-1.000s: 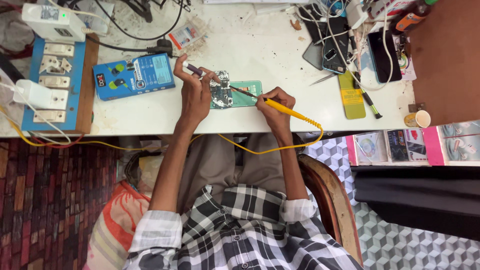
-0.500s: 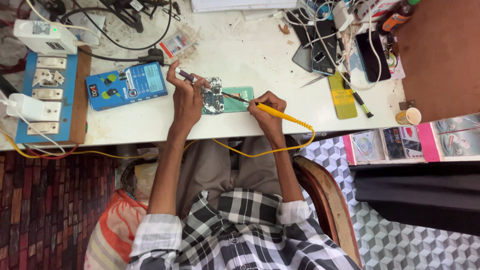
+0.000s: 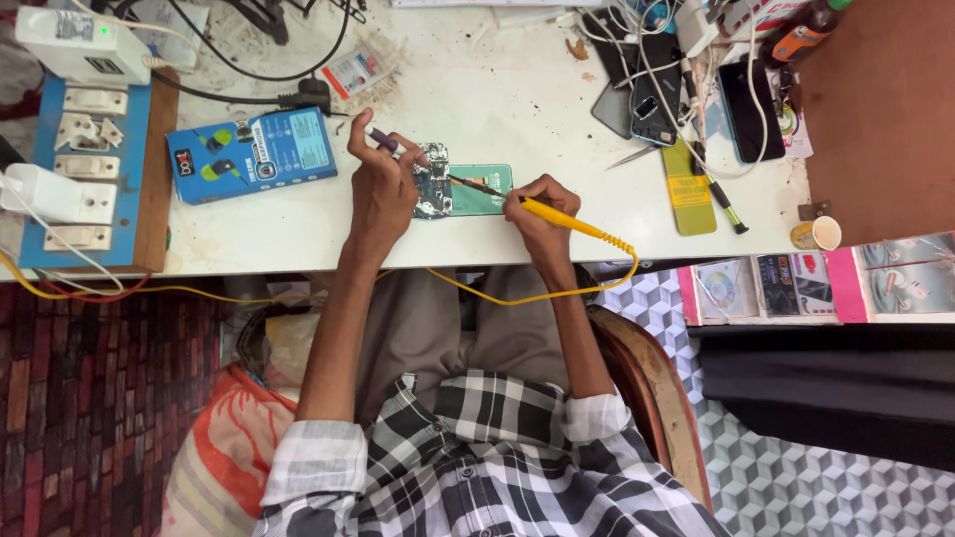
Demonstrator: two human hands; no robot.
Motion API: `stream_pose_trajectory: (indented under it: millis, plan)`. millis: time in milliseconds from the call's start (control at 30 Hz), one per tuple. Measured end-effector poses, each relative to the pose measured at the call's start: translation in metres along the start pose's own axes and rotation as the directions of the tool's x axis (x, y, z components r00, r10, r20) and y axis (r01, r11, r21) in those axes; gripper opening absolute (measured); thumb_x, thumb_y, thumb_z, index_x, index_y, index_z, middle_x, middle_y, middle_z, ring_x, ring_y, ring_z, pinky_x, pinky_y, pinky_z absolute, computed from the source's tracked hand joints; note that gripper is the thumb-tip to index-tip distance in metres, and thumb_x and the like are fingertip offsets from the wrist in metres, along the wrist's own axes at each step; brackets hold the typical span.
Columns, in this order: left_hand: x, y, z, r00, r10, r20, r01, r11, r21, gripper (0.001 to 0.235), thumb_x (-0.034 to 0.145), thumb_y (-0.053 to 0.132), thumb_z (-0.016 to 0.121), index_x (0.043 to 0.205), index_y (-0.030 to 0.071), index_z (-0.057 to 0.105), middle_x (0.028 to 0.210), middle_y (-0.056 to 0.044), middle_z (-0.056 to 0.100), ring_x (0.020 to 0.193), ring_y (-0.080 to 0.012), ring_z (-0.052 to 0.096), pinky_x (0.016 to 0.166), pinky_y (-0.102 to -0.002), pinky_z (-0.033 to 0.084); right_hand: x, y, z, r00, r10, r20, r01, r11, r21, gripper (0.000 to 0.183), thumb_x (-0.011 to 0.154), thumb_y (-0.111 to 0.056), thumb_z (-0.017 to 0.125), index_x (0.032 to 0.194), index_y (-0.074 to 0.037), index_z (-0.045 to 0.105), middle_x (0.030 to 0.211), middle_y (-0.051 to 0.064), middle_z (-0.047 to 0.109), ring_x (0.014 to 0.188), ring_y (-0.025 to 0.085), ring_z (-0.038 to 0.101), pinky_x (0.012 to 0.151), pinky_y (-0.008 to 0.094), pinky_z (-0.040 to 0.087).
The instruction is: The person uses a soldering iron and solder wire to apply solder to a green circuit board placed on a workbench. They repeatedly heat specific points on the board and feed solder to create joints, occasionally adjusting the board's position.
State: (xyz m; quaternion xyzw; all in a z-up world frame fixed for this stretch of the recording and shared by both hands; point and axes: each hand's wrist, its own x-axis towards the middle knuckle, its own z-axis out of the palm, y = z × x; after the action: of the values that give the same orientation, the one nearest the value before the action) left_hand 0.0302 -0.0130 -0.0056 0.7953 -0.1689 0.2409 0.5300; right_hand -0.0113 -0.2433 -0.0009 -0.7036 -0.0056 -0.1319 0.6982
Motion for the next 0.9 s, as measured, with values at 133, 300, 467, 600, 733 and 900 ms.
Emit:
stream_pose_trajectory:
  millis: [133, 300, 467, 600, 733, 900]
  plan:
    - [-0.003, 0.002, -0.001, 1.000, -0.020, 0.013, 0.020, 1.000, 0.001, 0.067, 0.103, -0.011, 0.054, 0.148, 0.002, 0.006, 0.099, -0.015, 0.070, 0.087, -0.0284, 0.075, 0.077, -0.036, 0.061, 0.001, 0.004, -0.002, 1.000, 0.001, -0.002, -0.001, 0.993, 0.116, 0.013, 0.088, 0.007, 0.070, 0.084, 0.000, 0.060, 0.077, 0.006, 0.070, 0.067, 0.009, 0.065, 0.065, 0.023, 0.055]
    - [0.000, 0.004, -0.001, 1.000, 0.017, -0.012, -0.017, 1.000, 0.009, 0.068, 0.104, -0.011, 0.055, 0.149, 0.003, 0.007, 0.099, -0.015, 0.070, 0.093, -0.0308, 0.077, 0.081, -0.040, 0.062, 0.003, 0.006, 0.001, 1.000, -0.024, 0.001, 0.024, 0.999, 0.022, 0.013, 0.088, 0.008, 0.071, 0.084, 0.001, 0.061, 0.077, 0.006, 0.069, 0.068, 0.007, 0.063, 0.065, 0.022, 0.053]
    - [0.000, 0.001, 0.001, 0.999, -0.036, -0.009, 0.036, 0.999, 0.004, 0.068, 0.105, -0.006, 0.059, 0.149, 0.004, 0.008, 0.098, -0.016, 0.072, 0.090, -0.0328, 0.077, 0.078, -0.040, 0.062, 0.002, 0.005, 0.002, 0.999, -0.034, 0.020, 0.034, 0.999, 0.014, 0.013, 0.090, 0.007, 0.072, 0.085, 0.001, 0.061, 0.078, 0.005, 0.070, 0.070, 0.006, 0.063, 0.066, 0.021, 0.052]
    - [0.001, -0.001, 0.001, 0.997, -0.072, 0.025, 0.072, 0.997, 0.030, 0.067, 0.105, -0.005, 0.058, 0.148, 0.005, 0.007, 0.098, -0.014, 0.073, 0.087, -0.0302, 0.078, 0.076, -0.038, 0.063, 0.001, 0.004, 0.003, 0.999, -0.029, 0.014, 0.029, 1.000, 0.003, 0.013, 0.090, 0.007, 0.071, 0.084, 0.001, 0.060, 0.078, 0.005, 0.070, 0.069, 0.006, 0.064, 0.066, 0.021, 0.053]
    - [0.001, 0.000, 0.001, 0.999, -0.044, 0.017, 0.044, 0.999, 0.021, 0.068, 0.106, -0.005, 0.058, 0.148, 0.005, 0.006, 0.096, -0.014, 0.073, 0.087, -0.0303, 0.078, 0.076, -0.038, 0.063, 0.004, 0.005, 0.002, 0.999, -0.045, 0.018, 0.045, 0.999, 0.013, 0.013, 0.089, 0.007, 0.071, 0.084, 0.001, 0.061, 0.076, 0.003, 0.066, 0.068, 0.005, 0.061, 0.065, 0.021, 0.052]
    - [0.001, 0.001, 0.001, 0.999, -0.046, 0.019, 0.046, 0.999, 0.017, 0.068, 0.105, -0.006, 0.057, 0.148, 0.005, 0.006, 0.097, -0.015, 0.073, 0.088, -0.0324, 0.078, 0.076, -0.040, 0.063, 0.003, 0.011, -0.002, 0.999, -0.042, 0.001, 0.042, 0.999, -0.011, 0.014, 0.088, 0.007, 0.072, 0.083, 0.001, 0.061, 0.075, 0.002, 0.064, 0.068, 0.005, 0.059, 0.064, 0.021, 0.050]
